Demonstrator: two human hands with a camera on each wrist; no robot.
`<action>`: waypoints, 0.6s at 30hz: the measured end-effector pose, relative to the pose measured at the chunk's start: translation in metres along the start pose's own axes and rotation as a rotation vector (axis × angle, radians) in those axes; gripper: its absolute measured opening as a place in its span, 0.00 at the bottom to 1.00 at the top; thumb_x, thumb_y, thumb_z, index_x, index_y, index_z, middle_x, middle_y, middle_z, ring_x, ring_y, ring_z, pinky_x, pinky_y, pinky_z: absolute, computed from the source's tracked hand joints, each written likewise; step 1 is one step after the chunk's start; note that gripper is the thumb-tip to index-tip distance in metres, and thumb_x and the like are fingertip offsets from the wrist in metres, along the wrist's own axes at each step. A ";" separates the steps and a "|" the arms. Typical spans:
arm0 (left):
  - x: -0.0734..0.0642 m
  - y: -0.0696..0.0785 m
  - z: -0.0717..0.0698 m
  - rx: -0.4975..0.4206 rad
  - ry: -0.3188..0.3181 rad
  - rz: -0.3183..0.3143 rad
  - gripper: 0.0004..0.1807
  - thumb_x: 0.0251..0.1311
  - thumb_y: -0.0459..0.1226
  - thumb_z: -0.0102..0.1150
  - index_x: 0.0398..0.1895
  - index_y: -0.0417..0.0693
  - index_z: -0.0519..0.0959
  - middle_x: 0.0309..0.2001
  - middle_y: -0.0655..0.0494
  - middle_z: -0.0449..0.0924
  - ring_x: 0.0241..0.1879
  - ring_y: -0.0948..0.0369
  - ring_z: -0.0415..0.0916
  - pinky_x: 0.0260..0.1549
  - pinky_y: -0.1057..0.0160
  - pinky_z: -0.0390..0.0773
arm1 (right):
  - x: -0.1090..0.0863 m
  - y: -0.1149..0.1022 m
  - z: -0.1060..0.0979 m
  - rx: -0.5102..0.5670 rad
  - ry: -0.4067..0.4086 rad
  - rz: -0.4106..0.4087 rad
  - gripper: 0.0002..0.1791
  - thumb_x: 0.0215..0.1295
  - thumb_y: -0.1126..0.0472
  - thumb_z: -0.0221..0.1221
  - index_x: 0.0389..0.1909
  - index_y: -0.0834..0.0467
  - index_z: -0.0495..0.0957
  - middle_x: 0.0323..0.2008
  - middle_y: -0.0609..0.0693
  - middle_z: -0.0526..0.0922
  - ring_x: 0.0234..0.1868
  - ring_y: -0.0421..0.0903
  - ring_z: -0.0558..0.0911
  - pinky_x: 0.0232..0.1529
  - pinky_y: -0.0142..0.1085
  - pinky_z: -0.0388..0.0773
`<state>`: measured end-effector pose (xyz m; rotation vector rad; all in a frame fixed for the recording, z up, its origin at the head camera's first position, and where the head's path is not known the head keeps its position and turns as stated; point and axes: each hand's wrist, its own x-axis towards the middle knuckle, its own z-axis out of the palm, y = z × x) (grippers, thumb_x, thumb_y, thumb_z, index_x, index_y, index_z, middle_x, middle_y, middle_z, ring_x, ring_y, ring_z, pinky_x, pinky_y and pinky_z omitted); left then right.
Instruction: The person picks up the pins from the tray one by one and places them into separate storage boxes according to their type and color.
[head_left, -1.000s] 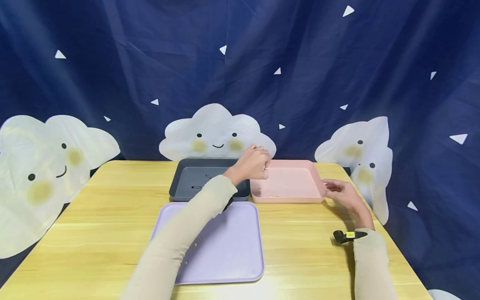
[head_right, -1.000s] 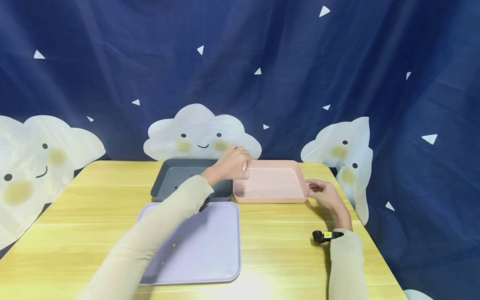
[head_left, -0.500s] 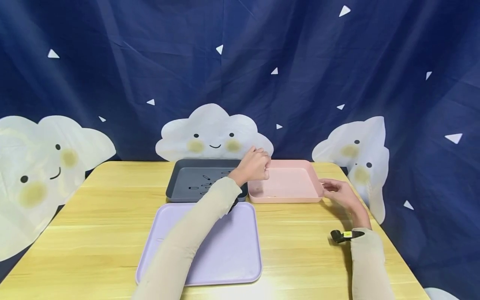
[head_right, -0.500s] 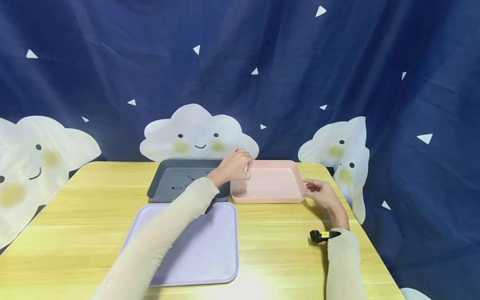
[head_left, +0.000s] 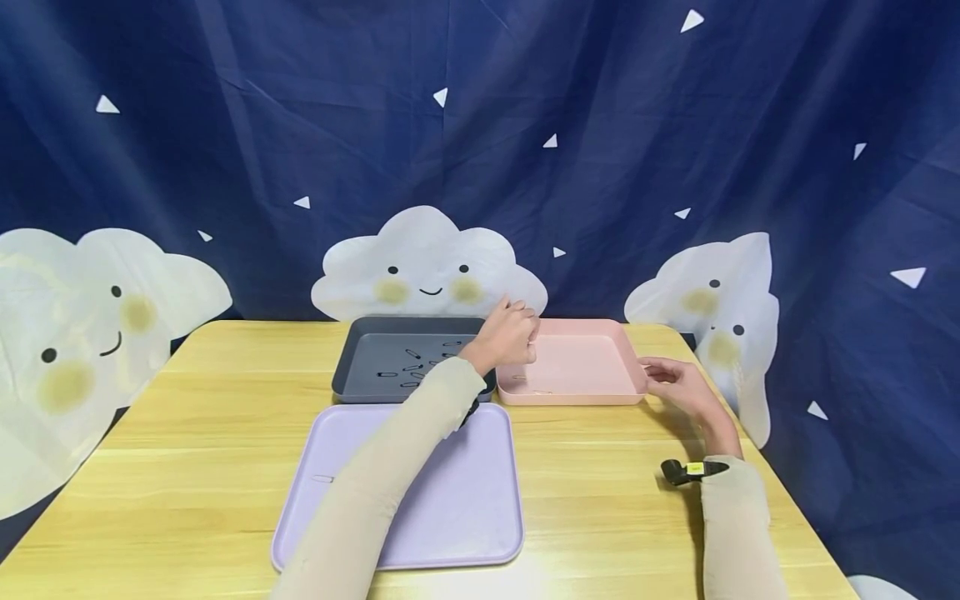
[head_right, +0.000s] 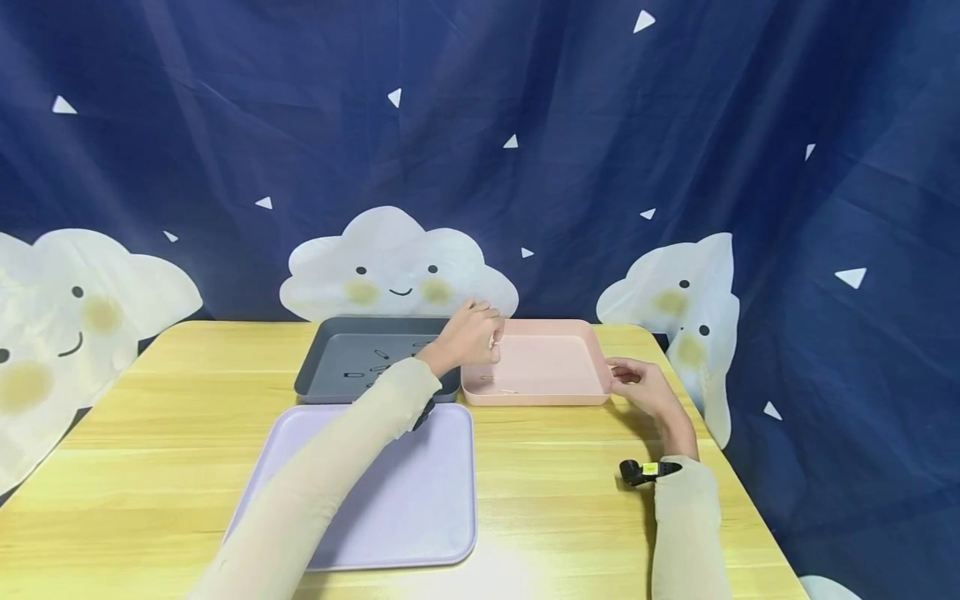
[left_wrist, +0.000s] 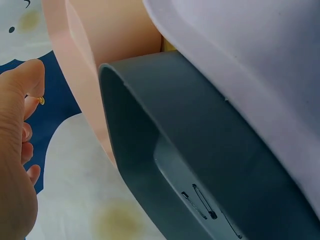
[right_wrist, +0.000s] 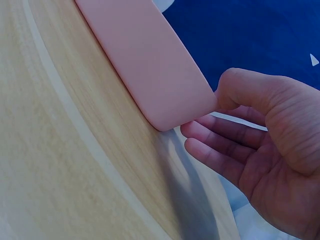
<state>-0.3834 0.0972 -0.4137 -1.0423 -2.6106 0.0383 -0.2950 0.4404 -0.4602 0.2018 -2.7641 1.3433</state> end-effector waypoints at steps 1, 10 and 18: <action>0.000 0.000 0.001 0.001 -0.009 -0.003 0.03 0.51 0.43 0.60 0.27 0.57 0.79 0.37 0.63 0.82 0.47 0.58 0.74 0.69 0.48 0.64 | 0.000 0.000 0.000 0.000 0.003 0.001 0.27 0.65 0.63 0.67 0.63 0.68 0.76 0.52 0.70 0.84 0.41 0.34 0.84 0.39 0.24 0.79; 0.001 -0.001 0.006 0.015 -0.059 -0.018 0.03 0.52 0.43 0.59 0.28 0.58 0.79 0.38 0.64 0.82 0.45 0.59 0.72 0.67 0.49 0.65 | 0.001 0.000 0.000 -0.002 0.001 0.003 0.27 0.65 0.64 0.66 0.63 0.69 0.76 0.52 0.71 0.83 0.41 0.32 0.83 0.40 0.24 0.79; 0.002 0.001 0.007 0.048 -0.104 -0.022 0.06 0.54 0.47 0.62 0.30 0.59 0.80 0.44 0.64 0.83 0.49 0.59 0.73 0.64 0.52 0.67 | 0.000 -0.001 0.000 0.001 -0.008 0.009 0.27 0.66 0.64 0.66 0.64 0.69 0.75 0.53 0.72 0.83 0.42 0.35 0.84 0.40 0.24 0.78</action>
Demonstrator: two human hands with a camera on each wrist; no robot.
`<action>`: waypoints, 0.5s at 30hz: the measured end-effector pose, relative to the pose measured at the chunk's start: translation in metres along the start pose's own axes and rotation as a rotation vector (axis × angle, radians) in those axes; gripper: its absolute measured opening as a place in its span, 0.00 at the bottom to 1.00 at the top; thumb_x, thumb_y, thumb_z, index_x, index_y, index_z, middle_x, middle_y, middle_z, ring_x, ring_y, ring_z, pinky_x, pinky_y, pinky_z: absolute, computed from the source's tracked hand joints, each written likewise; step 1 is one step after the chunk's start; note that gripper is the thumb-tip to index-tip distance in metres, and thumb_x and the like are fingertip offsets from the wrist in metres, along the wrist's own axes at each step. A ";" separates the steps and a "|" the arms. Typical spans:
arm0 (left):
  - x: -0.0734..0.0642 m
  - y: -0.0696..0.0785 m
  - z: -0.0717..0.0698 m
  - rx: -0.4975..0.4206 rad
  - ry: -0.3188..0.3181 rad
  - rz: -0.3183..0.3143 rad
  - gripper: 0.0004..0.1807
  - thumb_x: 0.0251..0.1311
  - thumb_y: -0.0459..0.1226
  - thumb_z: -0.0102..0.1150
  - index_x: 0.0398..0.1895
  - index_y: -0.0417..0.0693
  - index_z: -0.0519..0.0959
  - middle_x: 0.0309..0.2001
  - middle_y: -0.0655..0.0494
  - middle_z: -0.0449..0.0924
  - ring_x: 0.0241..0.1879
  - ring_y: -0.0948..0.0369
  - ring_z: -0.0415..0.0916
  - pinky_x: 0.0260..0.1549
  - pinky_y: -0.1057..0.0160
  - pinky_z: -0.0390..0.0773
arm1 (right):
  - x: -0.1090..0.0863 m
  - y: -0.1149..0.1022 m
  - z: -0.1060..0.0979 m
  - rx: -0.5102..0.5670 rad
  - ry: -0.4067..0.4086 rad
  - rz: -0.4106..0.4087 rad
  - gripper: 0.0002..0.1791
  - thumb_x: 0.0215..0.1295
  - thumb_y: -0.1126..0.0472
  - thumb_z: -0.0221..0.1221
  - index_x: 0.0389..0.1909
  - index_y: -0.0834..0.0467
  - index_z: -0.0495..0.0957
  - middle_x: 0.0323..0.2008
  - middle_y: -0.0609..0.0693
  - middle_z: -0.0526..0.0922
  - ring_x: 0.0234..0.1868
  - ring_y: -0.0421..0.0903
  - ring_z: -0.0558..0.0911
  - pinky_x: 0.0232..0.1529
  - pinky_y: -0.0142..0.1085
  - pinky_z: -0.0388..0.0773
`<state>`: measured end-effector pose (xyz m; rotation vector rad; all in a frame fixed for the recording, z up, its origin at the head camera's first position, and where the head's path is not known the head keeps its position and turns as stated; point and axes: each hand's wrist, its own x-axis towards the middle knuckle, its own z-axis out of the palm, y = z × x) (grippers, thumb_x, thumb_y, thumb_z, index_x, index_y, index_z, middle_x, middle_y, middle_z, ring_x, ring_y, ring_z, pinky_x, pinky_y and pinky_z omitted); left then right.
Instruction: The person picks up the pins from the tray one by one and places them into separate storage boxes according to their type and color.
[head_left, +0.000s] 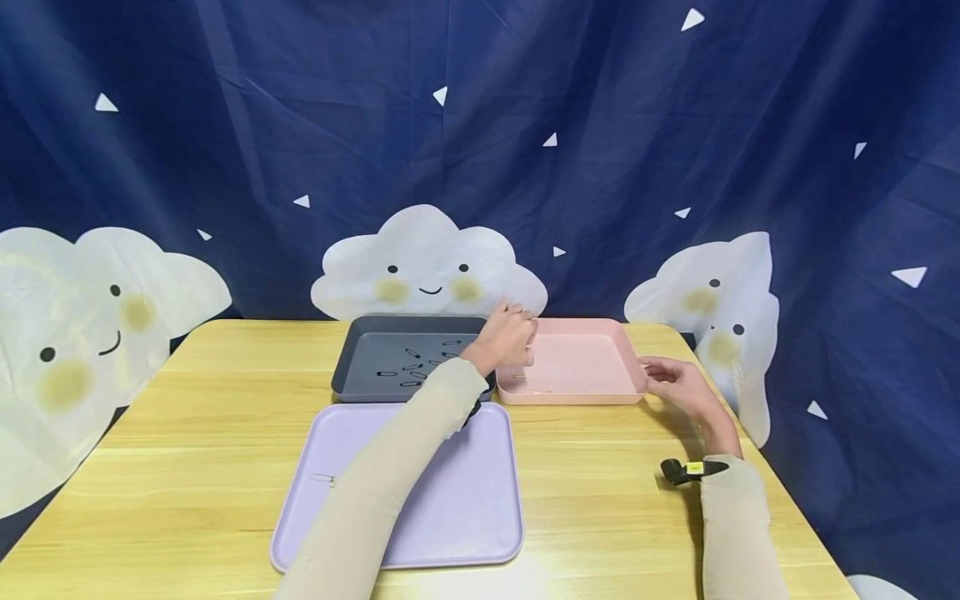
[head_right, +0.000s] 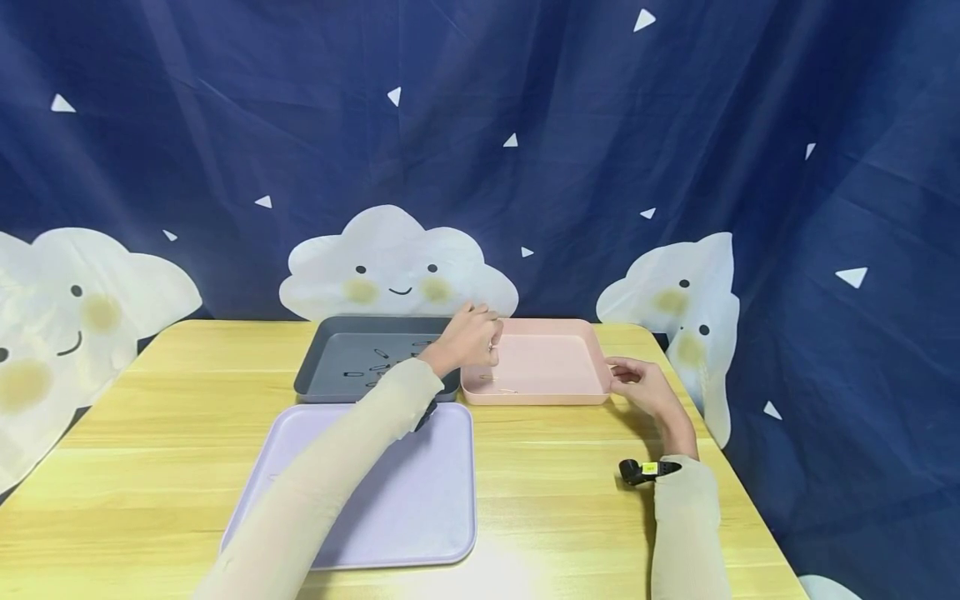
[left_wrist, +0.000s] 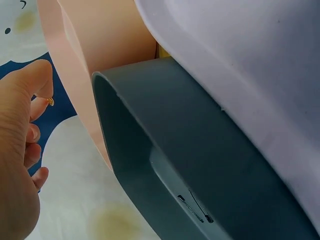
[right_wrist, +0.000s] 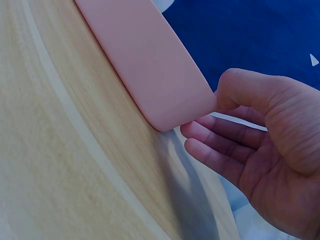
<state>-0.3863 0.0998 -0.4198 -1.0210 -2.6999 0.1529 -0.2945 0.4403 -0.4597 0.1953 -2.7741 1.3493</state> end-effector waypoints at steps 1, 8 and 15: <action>0.000 0.000 0.000 0.001 -0.008 -0.001 0.06 0.54 0.48 0.62 0.31 0.59 0.80 0.45 0.64 0.82 0.50 0.59 0.73 0.65 0.52 0.67 | 0.000 0.000 0.000 0.000 -0.001 0.000 0.27 0.66 0.64 0.66 0.64 0.69 0.75 0.53 0.72 0.83 0.43 0.35 0.84 0.40 0.24 0.78; -0.003 -0.004 0.000 -0.001 -0.058 -0.026 0.17 0.57 0.54 0.62 0.45 0.58 0.79 0.54 0.61 0.80 0.56 0.58 0.71 0.65 0.53 0.67 | 0.000 -0.001 0.001 -0.002 -0.004 -0.006 0.27 0.66 0.62 0.66 0.64 0.69 0.75 0.52 0.71 0.83 0.43 0.36 0.84 0.40 0.25 0.79; -0.009 -0.009 0.000 -0.049 -0.036 -0.029 0.22 0.56 0.55 0.62 0.50 0.57 0.75 0.53 0.59 0.79 0.55 0.58 0.70 0.59 0.55 0.69 | 0.001 0.003 0.000 0.026 -0.004 -0.019 0.27 0.65 0.66 0.65 0.64 0.70 0.74 0.53 0.73 0.82 0.43 0.36 0.84 0.40 0.24 0.79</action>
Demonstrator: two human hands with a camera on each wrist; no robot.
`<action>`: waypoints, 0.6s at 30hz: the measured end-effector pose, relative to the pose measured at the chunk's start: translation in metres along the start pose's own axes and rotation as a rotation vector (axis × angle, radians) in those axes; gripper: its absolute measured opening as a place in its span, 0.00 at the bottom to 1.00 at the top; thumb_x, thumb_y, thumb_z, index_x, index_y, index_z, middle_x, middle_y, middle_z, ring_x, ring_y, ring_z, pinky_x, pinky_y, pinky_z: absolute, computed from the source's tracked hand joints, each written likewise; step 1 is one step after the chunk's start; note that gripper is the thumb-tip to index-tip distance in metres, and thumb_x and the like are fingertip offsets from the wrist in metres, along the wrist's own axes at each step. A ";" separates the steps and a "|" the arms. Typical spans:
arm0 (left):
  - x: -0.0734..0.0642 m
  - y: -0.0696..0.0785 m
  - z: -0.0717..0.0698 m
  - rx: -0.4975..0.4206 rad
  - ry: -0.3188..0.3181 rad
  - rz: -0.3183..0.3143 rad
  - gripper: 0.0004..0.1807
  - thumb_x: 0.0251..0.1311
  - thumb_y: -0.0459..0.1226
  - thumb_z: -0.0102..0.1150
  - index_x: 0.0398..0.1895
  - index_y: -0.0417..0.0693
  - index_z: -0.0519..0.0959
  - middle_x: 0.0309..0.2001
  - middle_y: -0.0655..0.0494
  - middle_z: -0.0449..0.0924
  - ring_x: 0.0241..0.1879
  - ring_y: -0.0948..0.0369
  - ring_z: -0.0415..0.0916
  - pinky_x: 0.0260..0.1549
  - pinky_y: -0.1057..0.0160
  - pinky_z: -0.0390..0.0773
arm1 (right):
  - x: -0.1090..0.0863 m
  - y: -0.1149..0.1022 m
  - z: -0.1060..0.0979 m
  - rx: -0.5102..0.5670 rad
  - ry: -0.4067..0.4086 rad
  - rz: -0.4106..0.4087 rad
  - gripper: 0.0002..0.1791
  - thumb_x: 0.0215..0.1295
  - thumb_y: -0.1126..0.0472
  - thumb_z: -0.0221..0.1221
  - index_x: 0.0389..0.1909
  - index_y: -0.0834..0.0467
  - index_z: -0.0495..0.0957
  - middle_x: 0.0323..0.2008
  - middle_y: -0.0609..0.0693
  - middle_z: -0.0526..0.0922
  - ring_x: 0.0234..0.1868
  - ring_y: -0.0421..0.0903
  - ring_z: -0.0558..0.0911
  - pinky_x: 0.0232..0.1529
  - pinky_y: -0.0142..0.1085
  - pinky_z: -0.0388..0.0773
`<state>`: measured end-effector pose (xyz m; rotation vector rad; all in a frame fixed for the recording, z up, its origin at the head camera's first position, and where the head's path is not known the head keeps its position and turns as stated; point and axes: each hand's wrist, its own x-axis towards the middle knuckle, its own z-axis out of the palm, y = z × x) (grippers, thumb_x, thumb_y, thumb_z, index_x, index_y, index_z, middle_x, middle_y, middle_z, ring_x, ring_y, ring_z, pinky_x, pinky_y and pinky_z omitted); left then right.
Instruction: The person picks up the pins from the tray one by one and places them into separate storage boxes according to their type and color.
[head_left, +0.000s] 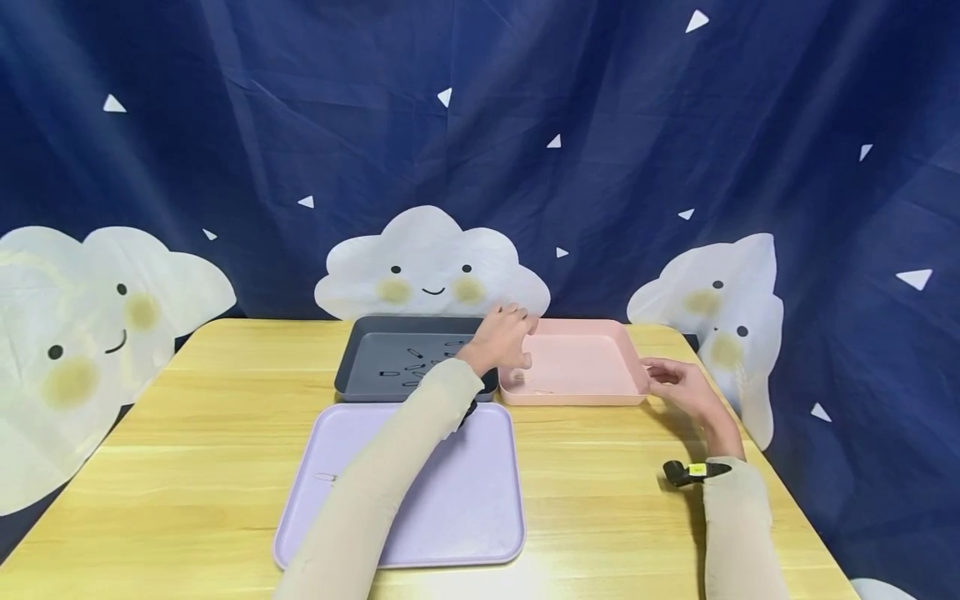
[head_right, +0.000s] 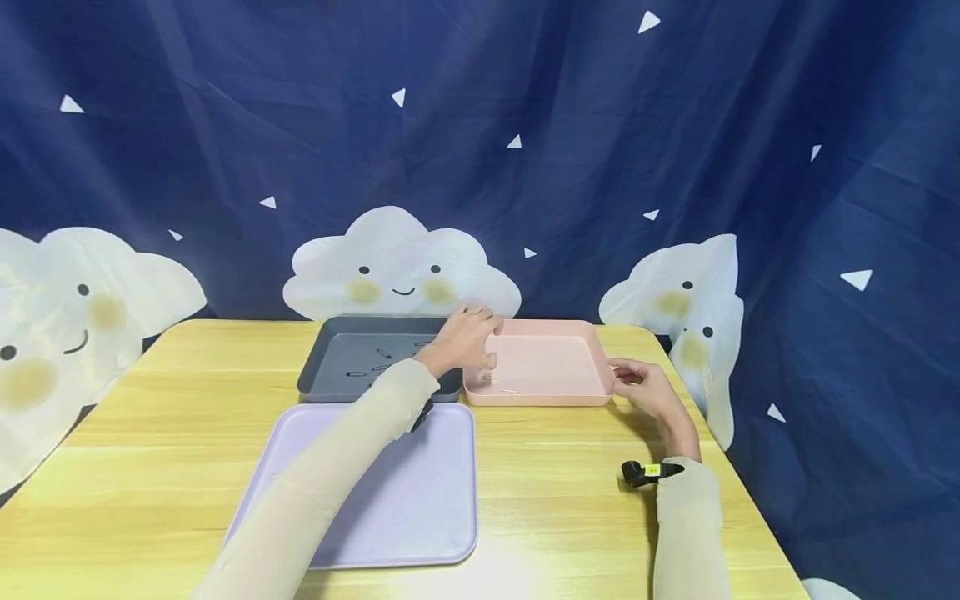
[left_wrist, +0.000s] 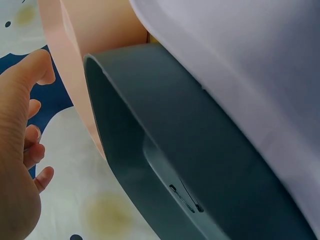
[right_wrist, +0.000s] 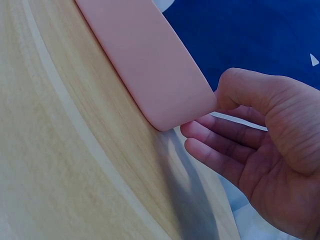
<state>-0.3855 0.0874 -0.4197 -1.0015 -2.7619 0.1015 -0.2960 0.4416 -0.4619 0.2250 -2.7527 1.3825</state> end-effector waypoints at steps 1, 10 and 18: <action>-0.001 -0.001 -0.001 -0.007 0.003 0.000 0.22 0.55 0.54 0.62 0.51 0.57 0.75 0.53 0.59 0.79 0.54 0.58 0.70 0.58 0.55 0.68 | 0.000 0.000 0.000 -0.003 0.001 -0.003 0.27 0.65 0.66 0.65 0.64 0.70 0.74 0.53 0.73 0.82 0.43 0.35 0.84 0.40 0.24 0.79; -0.006 -0.007 -0.001 -0.036 0.008 -0.008 0.23 0.55 0.54 0.62 0.52 0.57 0.75 0.51 0.61 0.78 0.52 0.59 0.69 0.55 0.56 0.68 | -0.001 -0.002 0.000 -0.015 -0.001 -0.023 0.27 0.66 0.66 0.65 0.64 0.71 0.74 0.52 0.74 0.82 0.41 0.31 0.83 0.38 0.25 0.79; -0.011 -0.009 -0.006 -0.044 0.037 0.001 0.22 0.54 0.53 0.62 0.51 0.57 0.74 0.49 0.61 0.78 0.51 0.59 0.69 0.54 0.56 0.69 | -0.002 -0.002 0.001 -0.033 -0.004 -0.014 0.28 0.66 0.64 0.66 0.64 0.70 0.74 0.52 0.73 0.83 0.40 0.28 0.82 0.38 0.26 0.79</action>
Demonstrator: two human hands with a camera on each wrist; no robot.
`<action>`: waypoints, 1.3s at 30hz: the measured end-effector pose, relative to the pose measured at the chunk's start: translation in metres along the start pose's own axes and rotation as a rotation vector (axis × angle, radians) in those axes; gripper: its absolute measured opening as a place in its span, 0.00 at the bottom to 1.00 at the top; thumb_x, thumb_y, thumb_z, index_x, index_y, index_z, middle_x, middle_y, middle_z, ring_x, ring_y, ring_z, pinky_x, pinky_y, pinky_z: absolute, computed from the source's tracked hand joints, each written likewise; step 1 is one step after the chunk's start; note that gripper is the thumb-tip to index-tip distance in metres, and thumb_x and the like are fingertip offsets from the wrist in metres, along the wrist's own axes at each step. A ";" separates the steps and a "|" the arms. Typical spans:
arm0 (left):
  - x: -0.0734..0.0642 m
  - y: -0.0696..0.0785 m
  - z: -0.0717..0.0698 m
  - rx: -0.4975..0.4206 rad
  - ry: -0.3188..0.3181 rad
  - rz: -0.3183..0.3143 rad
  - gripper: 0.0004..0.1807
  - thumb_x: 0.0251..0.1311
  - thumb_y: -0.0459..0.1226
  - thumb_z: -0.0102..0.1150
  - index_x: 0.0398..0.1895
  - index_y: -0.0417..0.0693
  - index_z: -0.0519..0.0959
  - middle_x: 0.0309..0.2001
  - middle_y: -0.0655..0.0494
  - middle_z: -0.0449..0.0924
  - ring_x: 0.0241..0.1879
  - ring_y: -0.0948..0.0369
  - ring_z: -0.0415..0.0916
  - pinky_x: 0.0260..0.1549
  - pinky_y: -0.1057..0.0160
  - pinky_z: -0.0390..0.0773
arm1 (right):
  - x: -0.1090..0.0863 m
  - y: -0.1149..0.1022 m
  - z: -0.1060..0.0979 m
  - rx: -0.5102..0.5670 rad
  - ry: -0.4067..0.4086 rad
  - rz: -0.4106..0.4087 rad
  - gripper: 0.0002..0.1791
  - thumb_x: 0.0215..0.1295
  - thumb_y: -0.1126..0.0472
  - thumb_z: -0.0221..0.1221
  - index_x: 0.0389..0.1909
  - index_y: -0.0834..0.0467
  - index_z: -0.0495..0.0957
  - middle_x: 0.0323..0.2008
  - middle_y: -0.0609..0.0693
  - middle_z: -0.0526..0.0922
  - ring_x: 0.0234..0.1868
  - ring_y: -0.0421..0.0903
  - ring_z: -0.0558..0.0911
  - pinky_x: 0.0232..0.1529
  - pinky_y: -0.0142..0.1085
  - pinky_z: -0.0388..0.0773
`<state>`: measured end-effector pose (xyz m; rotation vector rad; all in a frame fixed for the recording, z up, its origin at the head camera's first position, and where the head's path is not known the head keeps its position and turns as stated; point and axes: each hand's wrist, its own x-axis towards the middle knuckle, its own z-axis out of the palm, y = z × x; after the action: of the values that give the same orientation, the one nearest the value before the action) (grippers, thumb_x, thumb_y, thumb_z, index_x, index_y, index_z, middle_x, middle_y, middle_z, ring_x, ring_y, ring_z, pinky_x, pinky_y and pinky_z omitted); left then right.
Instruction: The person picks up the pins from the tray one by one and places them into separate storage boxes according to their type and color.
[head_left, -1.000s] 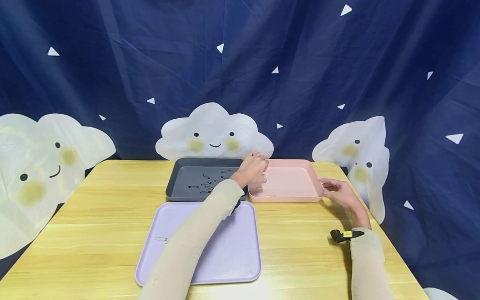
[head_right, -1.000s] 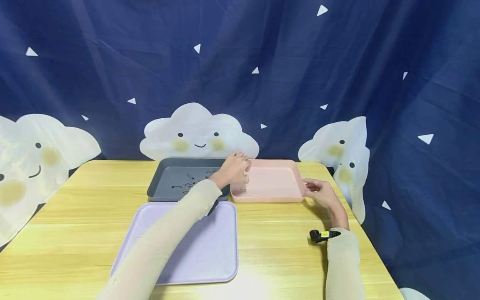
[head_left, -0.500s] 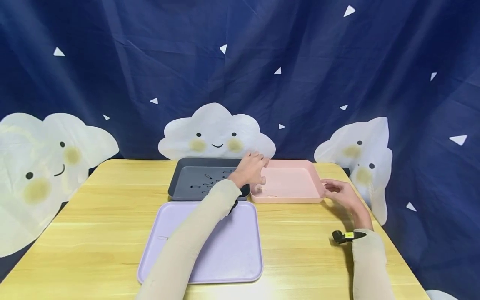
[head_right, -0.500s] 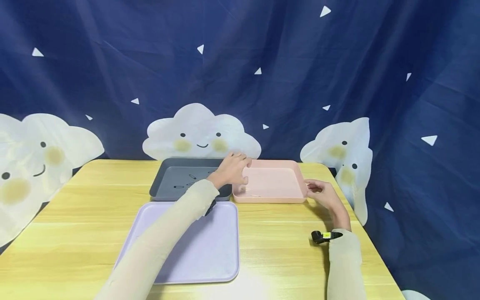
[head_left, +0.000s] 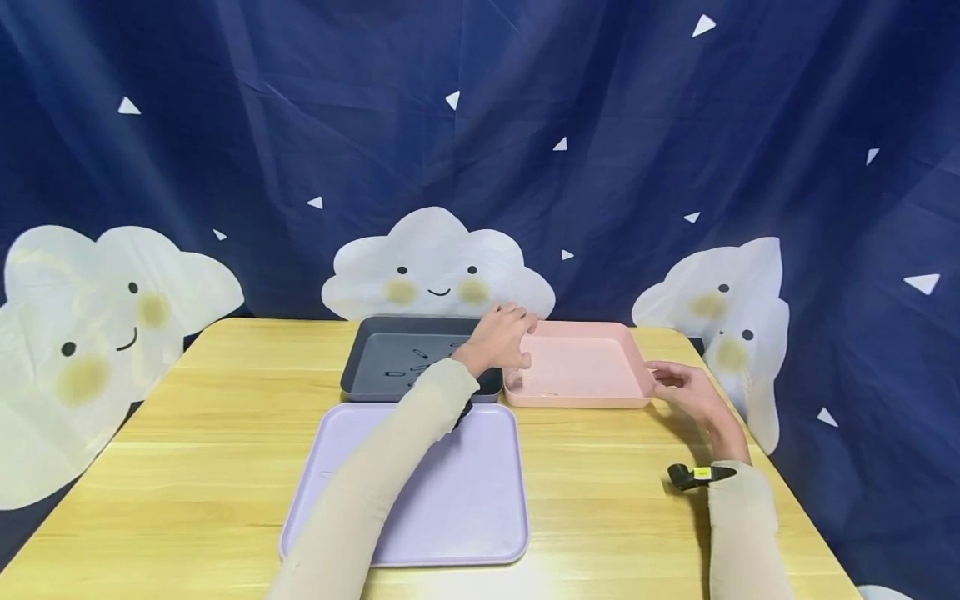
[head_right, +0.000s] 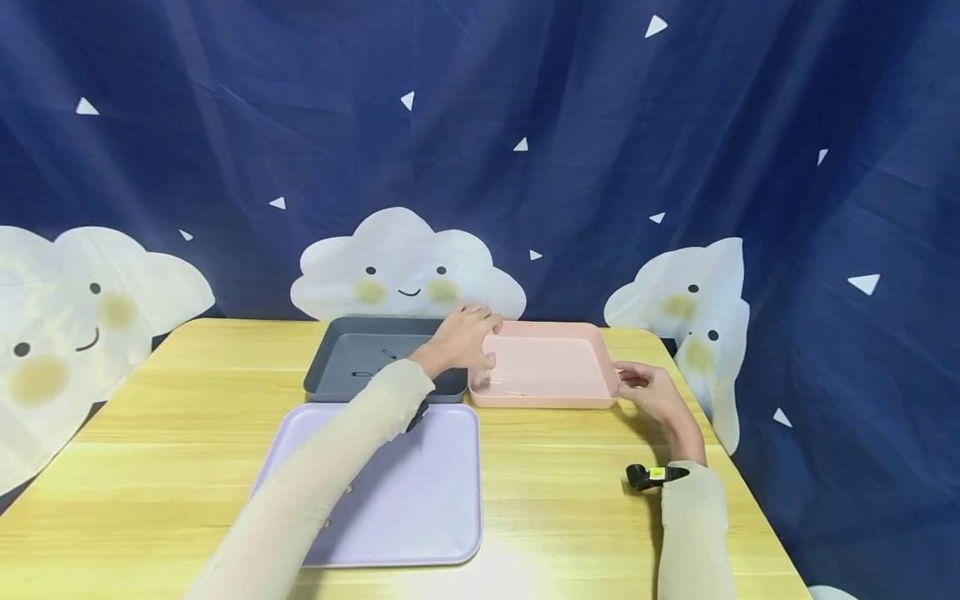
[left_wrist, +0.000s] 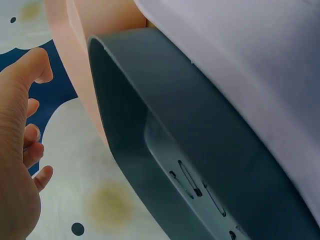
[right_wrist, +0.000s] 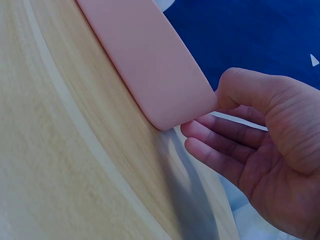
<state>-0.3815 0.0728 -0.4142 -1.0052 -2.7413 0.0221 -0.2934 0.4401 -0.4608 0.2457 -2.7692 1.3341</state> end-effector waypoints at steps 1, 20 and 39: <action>-0.001 -0.001 -0.001 0.000 0.007 0.003 0.22 0.54 0.53 0.62 0.50 0.57 0.74 0.49 0.61 0.78 0.51 0.59 0.69 0.54 0.56 0.69 | 0.000 0.000 0.000 -0.002 0.000 -0.002 0.28 0.66 0.64 0.66 0.64 0.70 0.74 0.53 0.73 0.83 0.40 0.28 0.81 0.38 0.26 0.79; -0.050 -0.030 -0.029 -0.016 0.180 0.066 0.17 0.53 0.50 0.63 0.44 0.56 0.75 0.43 0.59 0.79 0.47 0.56 0.71 0.47 0.55 0.69 | 0.001 -0.002 0.000 -0.018 0.002 0.007 0.29 0.65 0.60 0.68 0.64 0.69 0.75 0.51 0.70 0.84 0.40 0.30 0.83 0.39 0.25 0.79; -0.147 -0.055 -0.033 0.012 0.244 0.262 0.15 0.48 0.46 0.65 0.38 0.55 0.75 0.36 0.60 0.75 0.40 0.57 0.69 0.44 0.55 0.70 | -0.001 -0.001 0.000 -0.019 -0.002 -0.026 0.29 0.65 0.62 0.67 0.64 0.70 0.75 0.52 0.72 0.83 0.39 0.27 0.82 0.38 0.24 0.79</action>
<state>-0.3004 -0.0656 -0.4069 -1.2660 -2.3752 -0.0389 -0.2923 0.4396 -0.4606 0.2811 -2.7686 1.3020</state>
